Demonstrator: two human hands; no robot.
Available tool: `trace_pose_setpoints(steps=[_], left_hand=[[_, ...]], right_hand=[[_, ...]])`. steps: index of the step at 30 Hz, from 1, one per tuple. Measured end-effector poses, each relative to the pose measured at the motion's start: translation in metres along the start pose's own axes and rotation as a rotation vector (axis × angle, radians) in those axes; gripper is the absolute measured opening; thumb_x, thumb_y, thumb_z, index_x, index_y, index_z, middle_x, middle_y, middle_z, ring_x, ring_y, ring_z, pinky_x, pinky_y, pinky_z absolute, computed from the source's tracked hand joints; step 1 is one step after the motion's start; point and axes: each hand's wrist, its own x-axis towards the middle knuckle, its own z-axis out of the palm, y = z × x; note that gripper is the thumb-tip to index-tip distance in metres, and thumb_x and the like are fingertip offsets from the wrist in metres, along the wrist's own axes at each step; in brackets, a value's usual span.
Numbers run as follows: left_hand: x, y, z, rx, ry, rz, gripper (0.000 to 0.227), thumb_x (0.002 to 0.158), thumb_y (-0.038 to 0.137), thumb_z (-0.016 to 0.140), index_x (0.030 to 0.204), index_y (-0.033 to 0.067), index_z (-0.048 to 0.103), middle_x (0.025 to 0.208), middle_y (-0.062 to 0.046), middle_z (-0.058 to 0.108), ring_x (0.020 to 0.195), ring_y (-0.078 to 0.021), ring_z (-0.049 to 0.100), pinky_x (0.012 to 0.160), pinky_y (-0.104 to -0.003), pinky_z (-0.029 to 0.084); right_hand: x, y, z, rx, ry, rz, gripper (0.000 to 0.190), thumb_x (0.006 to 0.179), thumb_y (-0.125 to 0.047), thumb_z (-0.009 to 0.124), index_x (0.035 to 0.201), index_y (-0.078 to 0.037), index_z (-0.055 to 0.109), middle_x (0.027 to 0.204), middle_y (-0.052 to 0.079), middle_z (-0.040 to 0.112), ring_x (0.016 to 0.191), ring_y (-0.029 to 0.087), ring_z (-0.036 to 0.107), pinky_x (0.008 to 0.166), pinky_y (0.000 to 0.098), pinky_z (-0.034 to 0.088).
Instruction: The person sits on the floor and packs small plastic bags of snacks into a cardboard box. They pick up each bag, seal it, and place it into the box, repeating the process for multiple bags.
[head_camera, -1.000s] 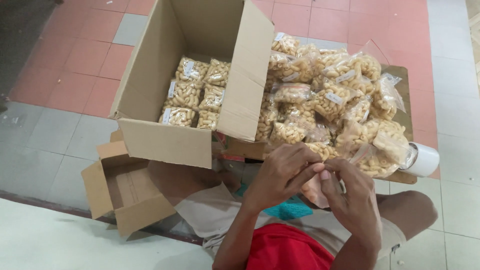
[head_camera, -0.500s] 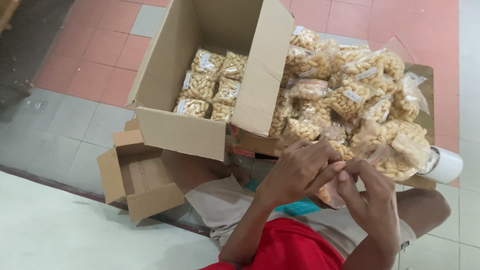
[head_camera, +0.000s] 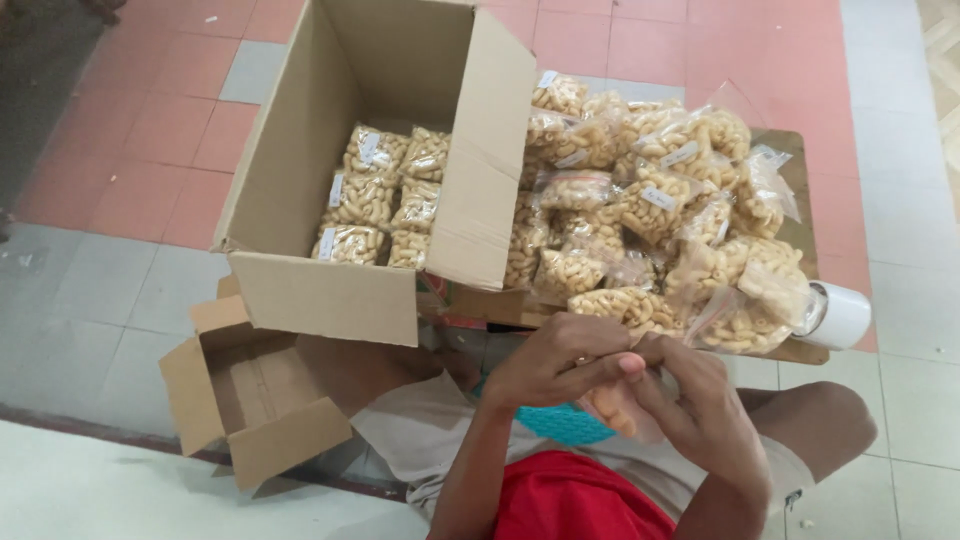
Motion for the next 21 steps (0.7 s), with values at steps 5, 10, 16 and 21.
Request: trace_pose_setpoints(steps=[5, 10, 16, 21], left_hand=[[-0.003, 0.003, -0.004, 0.005, 0.025, 0.066, 0.041, 0.115, 0.027, 0.041, 0.079, 0.0074, 0.043, 0.070, -0.004, 0.038, 0.064, -0.0190, 0.040, 0.065, -0.037, 0.030], [-0.018, -0.009, -0.005, 0.221, 0.082, 0.091, 0.036, 0.116, 0.024, 0.040, 0.087, 0.0044, 0.050, 0.073, -0.005, 0.043, 0.065, -0.0233, 0.039, 0.070, -0.039, 0.035], [-0.017, 0.001, -0.009, 0.293, 0.213, 0.120, 0.041, 0.115, 0.027, 0.044, 0.083, 0.0055, 0.060, 0.075, -0.005, 0.059, 0.065, -0.0224, 0.054, 0.072, -0.039, 0.043], [-0.015, 0.006, -0.012, 0.398, 0.227, 0.135, 0.034, 0.107, 0.034, 0.053, 0.090, 0.0067, 0.061, 0.078, -0.003, 0.059, 0.069, -0.0204, 0.057, 0.075, -0.038, 0.042]], right_hand=[[-0.002, 0.006, 0.008, 0.055, -0.004, -0.025, 0.017, 0.103, -0.018, 0.056, 0.092, -0.008, 0.062, 0.081, 0.002, 0.065, 0.071, 0.017, 0.060, 0.067, 0.0299, 0.047], [0.000, -0.004, 0.007, 0.047, -0.072, 0.035, 0.021, 0.105, -0.024, 0.057, 0.093, -0.008, 0.063, 0.079, 0.001, 0.061, 0.068, 0.015, 0.056, 0.065, 0.0302, 0.045], [0.007, -0.012, 0.005, 0.066, -0.075, -0.013, 0.023, 0.104, -0.022, 0.057, 0.088, -0.007, 0.062, 0.074, 0.000, 0.058, 0.063, 0.013, 0.051, 0.059, 0.0301, 0.040], [0.004, 0.003, 0.003, -0.010, -0.007, -0.022, 0.018, 0.102, -0.020, 0.060, 0.091, -0.006, 0.062, 0.074, 0.001, 0.059, 0.064, 0.015, 0.053, 0.062, 0.0306, 0.041]])
